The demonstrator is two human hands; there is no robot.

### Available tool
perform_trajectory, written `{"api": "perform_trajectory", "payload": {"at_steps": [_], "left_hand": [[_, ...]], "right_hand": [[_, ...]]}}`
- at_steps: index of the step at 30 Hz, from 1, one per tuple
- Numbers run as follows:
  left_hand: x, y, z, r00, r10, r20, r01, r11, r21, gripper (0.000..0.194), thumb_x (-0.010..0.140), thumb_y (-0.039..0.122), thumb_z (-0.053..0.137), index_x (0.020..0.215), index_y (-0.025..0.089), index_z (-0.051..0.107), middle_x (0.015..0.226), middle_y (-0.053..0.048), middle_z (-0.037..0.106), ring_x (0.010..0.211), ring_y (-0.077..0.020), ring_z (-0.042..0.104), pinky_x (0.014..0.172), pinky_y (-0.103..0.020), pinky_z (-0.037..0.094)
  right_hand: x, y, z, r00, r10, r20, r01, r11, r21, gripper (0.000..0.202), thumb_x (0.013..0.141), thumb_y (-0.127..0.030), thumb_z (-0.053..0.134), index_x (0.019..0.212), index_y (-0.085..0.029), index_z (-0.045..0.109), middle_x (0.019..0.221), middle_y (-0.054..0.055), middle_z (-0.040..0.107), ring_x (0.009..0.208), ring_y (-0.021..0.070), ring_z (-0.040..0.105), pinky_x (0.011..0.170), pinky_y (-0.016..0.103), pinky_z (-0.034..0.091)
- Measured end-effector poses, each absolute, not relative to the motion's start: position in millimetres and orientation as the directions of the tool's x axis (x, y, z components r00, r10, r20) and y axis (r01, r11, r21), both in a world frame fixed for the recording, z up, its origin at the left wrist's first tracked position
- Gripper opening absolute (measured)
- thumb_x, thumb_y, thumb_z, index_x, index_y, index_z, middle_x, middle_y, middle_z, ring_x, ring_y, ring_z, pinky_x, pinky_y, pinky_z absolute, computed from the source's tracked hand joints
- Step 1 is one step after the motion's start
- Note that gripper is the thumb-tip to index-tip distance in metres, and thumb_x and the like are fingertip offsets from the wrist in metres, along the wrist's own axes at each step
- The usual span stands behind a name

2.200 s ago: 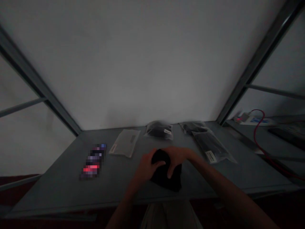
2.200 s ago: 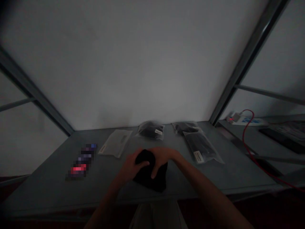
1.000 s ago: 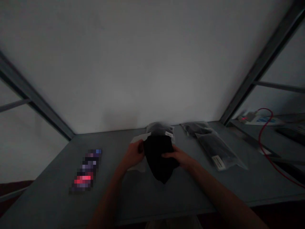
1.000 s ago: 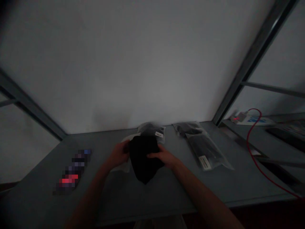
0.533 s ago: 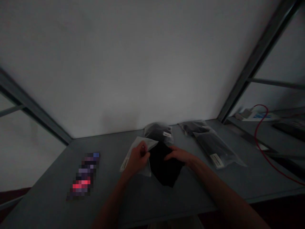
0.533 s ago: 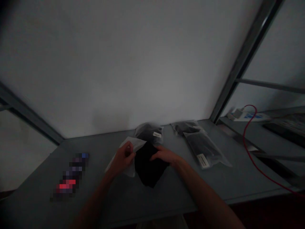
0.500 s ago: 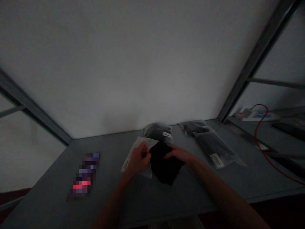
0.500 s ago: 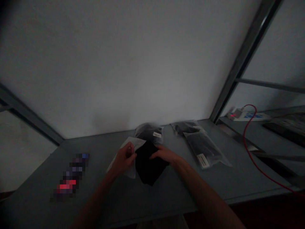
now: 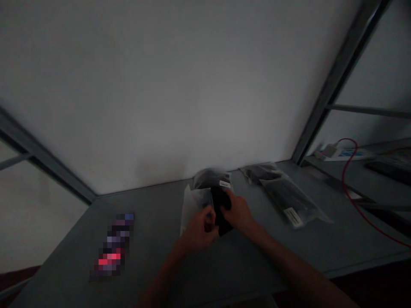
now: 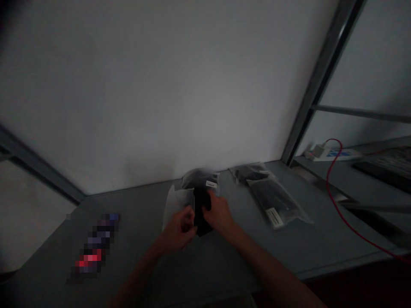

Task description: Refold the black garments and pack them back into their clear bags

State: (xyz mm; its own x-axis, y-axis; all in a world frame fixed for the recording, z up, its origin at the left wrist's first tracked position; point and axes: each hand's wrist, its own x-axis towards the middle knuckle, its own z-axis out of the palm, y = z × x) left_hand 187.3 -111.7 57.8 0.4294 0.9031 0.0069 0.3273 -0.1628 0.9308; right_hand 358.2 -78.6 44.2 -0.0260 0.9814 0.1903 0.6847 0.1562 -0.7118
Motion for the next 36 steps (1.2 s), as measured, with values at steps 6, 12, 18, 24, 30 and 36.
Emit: {"api": "perform_trajectory", "payload": {"at_steps": [6, 12, 18, 24, 30, 36], "left_hand": [[187, -107, 59, 0.399, 0.916, 0.028, 0.354, -0.182, 0.917, 0.016, 0.076, 0.02, 0.053, 0.083, 0.023, 0.039, 0.052, 0.011, 0.046, 0.037, -0.0063, 0.042, 0.038, -0.017, 0.029], [183, -103, 69, 0.193, 0.96, 0.202, 0.498, -0.274, 0.823, 0.012, 0.079, 0.019, 0.05, 0.083, 0.022, 0.039, 0.051, 0.011, 0.041, 0.044, -0.0073, 0.042, 0.045, -0.019, 0.028], [185, -106, 70, 0.183, 0.956, 0.228, 0.505, -0.29, 0.813, 0.014, 0.081, 0.019, 0.05, 0.086, 0.023, 0.038, 0.052, 0.011, 0.041, 0.046, -0.0087, 0.044, 0.046, -0.02, 0.029], [183, -104, 69, 0.212, 0.954, 0.213, 0.532, -0.295, 0.793, 0.014, 0.082, 0.021, 0.05, 0.088, 0.023, 0.038, 0.051, 0.011, 0.042, 0.045, -0.0097, 0.047, 0.046, -0.021, 0.031], [183, -103, 66, 0.179, 0.967, 0.184, 0.841, -0.247, 0.481, 0.018, 0.082, 0.029, 0.055, 0.096, 0.02, 0.047, 0.061, 0.003, 0.057, 0.057, -0.0169, 0.061, 0.056, -0.027, 0.039], [184, -119, 70, 0.091, 0.995, 0.047, 0.994, -0.094, 0.062, 0.038, 0.091, 0.042, 0.042, 0.081, 0.015, 0.067, 0.072, -0.013, 0.068, 0.07, -0.0269, 0.068, 0.061, -0.034, 0.046]], "right_hand": [[363, -70, 44, -0.01, 0.995, 0.104, 0.501, 0.095, -0.86, 0.034, 0.066, -0.02, 0.071, 0.098, -0.021, 0.061, 0.087, 0.007, 0.068, 0.081, 0.0271, 0.064, 0.074, 0.041, 0.05], [364, -74, 48, -0.336, 0.899, -0.281, -0.071, -0.321, -0.944, 0.036, 0.06, -0.038, 0.083, 0.088, -0.022, 0.068, 0.089, 0.005, 0.072, 0.084, 0.0264, 0.068, 0.078, 0.042, 0.054], [359, -83, 49, -0.379, 0.911, -0.165, -0.052, -0.198, -0.979, 0.057, 0.048, -0.024, 0.088, 0.099, -0.021, 0.063, 0.096, 0.003, 0.071, 0.09, 0.023, 0.066, 0.082, 0.037, 0.053], [359, -72, 37, -0.116, 0.977, -0.178, 0.161, -0.158, -0.974, 0.072, 0.04, -0.018, 0.088, 0.103, -0.019, 0.054, 0.1, 0.005, 0.067, 0.096, 0.0255, 0.063, 0.082, 0.039, 0.053], [358, -68, 27, -0.012, 0.991, -0.135, 0.238, -0.129, -0.963, 0.076, 0.04, -0.026, 0.09, 0.107, -0.02, 0.054, 0.107, 0.007, 0.066, 0.104, 0.0287, 0.062, 0.09, 0.044, 0.05], [353, -73, 24, -0.058, 0.98, -0.188, 0.044, -0.185, -0.982, 0.061, 0.057, -0.039, 0.085, 0.108, -0.023, 0.057, 0.108, 0.007, 0.068, 0.103, 0.0282, 0.064, 0.09, 0.045, 0.052]]}}
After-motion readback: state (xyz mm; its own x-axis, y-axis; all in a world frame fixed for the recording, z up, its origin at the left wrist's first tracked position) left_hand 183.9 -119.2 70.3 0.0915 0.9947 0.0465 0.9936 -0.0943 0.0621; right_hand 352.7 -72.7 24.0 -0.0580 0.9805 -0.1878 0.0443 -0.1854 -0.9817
